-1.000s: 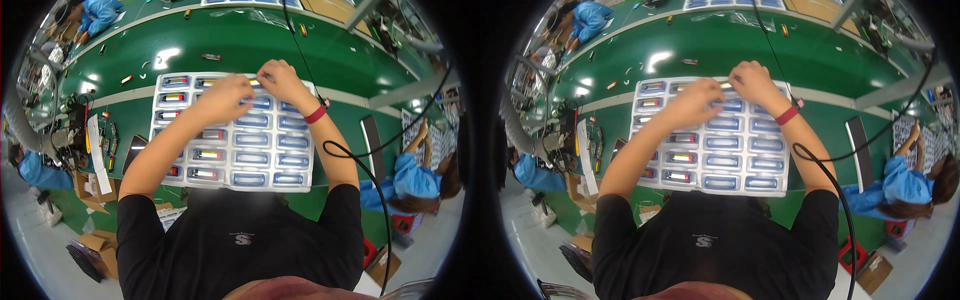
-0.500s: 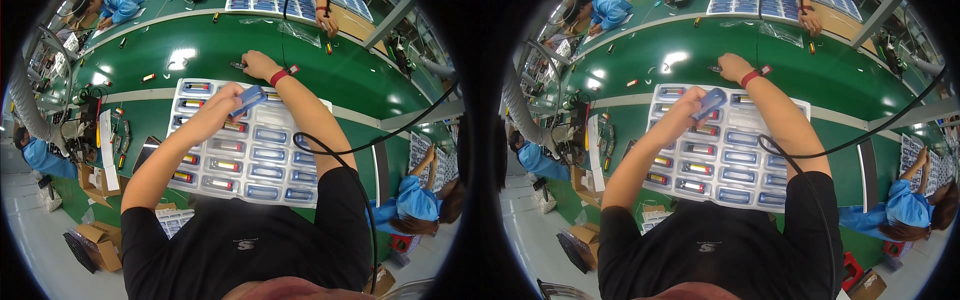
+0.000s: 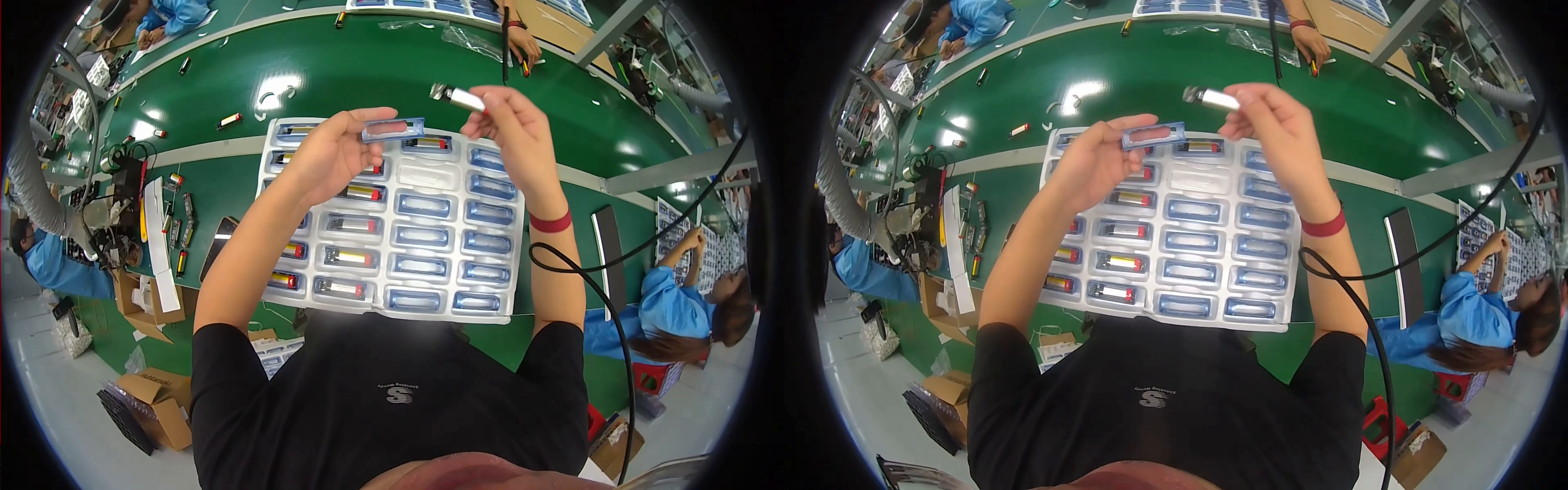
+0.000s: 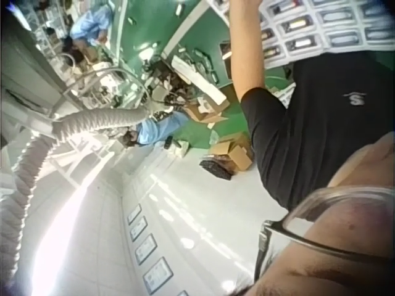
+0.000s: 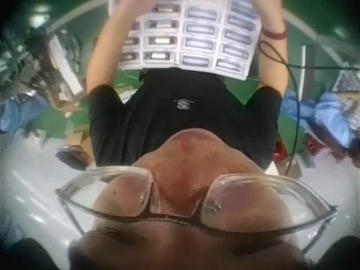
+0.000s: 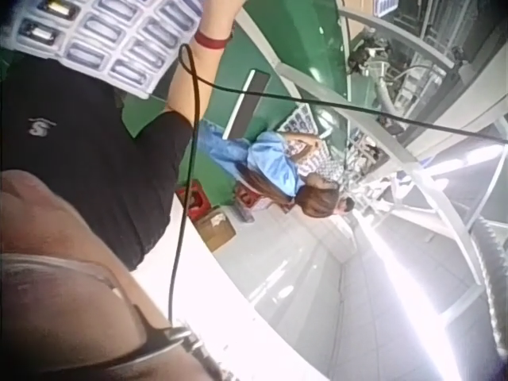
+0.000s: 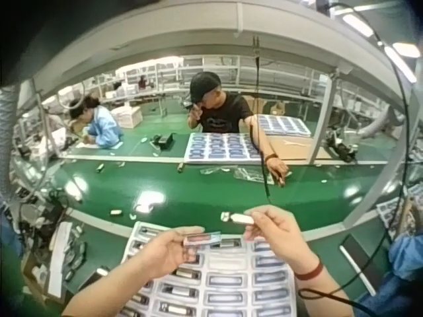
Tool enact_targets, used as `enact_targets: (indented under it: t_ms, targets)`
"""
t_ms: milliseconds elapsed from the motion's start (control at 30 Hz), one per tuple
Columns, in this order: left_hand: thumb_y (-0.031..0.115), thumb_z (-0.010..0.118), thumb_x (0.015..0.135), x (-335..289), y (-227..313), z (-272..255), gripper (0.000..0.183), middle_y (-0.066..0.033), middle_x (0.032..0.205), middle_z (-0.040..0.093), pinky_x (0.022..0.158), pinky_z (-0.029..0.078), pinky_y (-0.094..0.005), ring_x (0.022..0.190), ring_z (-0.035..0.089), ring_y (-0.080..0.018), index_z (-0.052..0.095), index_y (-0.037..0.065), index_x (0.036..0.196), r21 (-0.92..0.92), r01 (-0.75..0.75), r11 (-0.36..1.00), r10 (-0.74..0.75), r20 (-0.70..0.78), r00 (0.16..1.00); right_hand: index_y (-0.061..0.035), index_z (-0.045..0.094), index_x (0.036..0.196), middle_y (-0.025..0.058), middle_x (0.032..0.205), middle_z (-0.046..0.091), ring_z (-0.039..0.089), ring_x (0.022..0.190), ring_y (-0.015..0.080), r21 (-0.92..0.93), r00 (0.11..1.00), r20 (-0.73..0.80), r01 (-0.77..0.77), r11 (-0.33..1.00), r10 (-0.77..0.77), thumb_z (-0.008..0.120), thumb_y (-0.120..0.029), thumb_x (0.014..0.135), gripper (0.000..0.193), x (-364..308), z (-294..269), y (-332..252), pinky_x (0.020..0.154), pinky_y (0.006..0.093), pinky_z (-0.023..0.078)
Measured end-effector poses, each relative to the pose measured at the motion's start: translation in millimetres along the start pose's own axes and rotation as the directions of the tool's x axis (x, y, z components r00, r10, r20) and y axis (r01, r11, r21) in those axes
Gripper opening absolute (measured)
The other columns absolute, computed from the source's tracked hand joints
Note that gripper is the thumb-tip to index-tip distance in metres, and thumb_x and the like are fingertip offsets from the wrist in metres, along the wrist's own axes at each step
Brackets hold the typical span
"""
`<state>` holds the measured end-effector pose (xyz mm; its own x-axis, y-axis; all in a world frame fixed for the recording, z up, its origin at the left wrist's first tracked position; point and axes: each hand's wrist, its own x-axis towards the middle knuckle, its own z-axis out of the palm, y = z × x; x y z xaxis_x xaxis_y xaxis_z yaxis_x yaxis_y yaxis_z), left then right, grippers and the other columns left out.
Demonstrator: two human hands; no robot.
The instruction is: The person assembles small cylindrical components into blue plastic housings by hand, then places the assembled units into a partitioned tray.
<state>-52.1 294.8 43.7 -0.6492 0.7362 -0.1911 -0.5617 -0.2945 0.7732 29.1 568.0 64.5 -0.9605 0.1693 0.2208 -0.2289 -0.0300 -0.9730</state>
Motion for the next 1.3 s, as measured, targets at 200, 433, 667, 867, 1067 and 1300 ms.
enact_targets:
  t_ms: [200, 433, 667, 867, 1067, 1300]
  targets:
    - [0.018, 0.045, 0.103, 8, -13, 25, 0.043, -0.0153, 0.126, 0.06, 0.082, 0.052, -0.0312, 0.087, 0.057, -0.016, 0.052, -0.006, 0.138, 0.013, 0.028, 1.0, -0.028, 0.014, 1.0, 0.0021, 0.065, 0.124, 0.0052, 0.097, 0.068, 0.063, 0.081, 0.0086, -0.116, 0.969, 0.245, 0.041, 0.992, -0.011, 0.064, -0.007, 0.099, 0.026, -25, 14, -1, 0.073, 0.0231, 0.051]
    - [0.025, 0.047, 0.109, 8, -21, 38, 0.043, -0.0098, 0.128, 0.057, 0.085, 0.05, -0.0326, 0.101, 0.061, -0.0191, 0.051, -0.002, 0.142, 0.167, -0.027, 0.986, 0.032, -0.03, 0.999, 0.0011, 0.067, 0.115, 0.002, 0.094, 0.069, 0.055, 0.069, 0.0004, -0.255, 0.997, 0.073, 0.002, 0.967, 0.018, 0.07, -0.008, 0.095, 0.022, -27, 22, 21, 0.061, 0.0186, 0.043]
    - [0.029, 0.045, 0.111, 12, -27, 28, 0.046, -0.0125, 0.134, 0.056, 0.091, 0.05, -0.0337, 0.106, 0.06, -0.0206, 0.05, -0.004, 0.142, 0.167, -0.075, 0.983, 0.076, -0.001, 0.997, 0.0019, 0.067, 0.114, 0.0022, 0.092, 0.07, 0.057, 0.07, 0.0016, -0.255, 0.999, 0.034, 0.007, 0.967, 0.002, 0.07, -0.01, 0.095, 0.022, -25, 24, 28, 0.063, 0.0191, 0.045]
    - [0.021, 0.041, 0.11, 14, -25, 25, 0.042, -0.0116, 0.135, 0.055, 0.092, 0.048, -0.0339, 0.108, 0.059, -0.0221, 0.05, -0.004, 0.143, 0.15, -0.072, 0.986, 0.068, 0.031, 0.997, 0.001, 0.068, 0.114, 0.0029, 0.089, 0.072, 0.062, 0.074, 0.0064, -0.221, 1.0, -0.013, 0.002, 0.975, -0.005, 0.07, -0.011, 0.095, 0.022, -25, 23, 25, 0.067, 0.0224, 0.048]
    - [0.021, 0.041, 0.11, 12, -26, 31, 0.041, -0.0122, 0.136, 0.055, 0.097, 0.048, -0.0361, 0.108, 0.058, -0.0233, 0.05, -0.004, 0.142, 0.138, -0.066, 0.988, 0.066, 0.003, 0.998, -0.0006, 0.07, 0.111, 0.0028, 0.086, 0.071, 0.062, 0.073, 0.006, -0.347, 0.998, -0.028, 0.035, 0.937, -0.048, 0.07, -0.012, 0.095, 0.019, -30, 28, 39, 0.067, 0.0226, 0.049]
    - [0.021, 0.041, 0.11, 12, -28, 25, 0.041, -0.0132, 0.137, 0.054, 0.099, 0.048, -0.0374, 0.105, 0.058, -0.0235, 0.05, -0.005, 0.141, 0.107, -0.072, 0.992, 0.071, 0.011, 0.997, 0.0007, 0.068, 0.114, 0.002, 0.09, 0.071, 0.062, 0.076, 0.0049, -0.225, 0.998, -0.049, -0.041, 0.974, 0.031, 0.07, -0.012, 0.097, 0.022, -33, 34, 40, 0.067, 0.0216, 0.048]
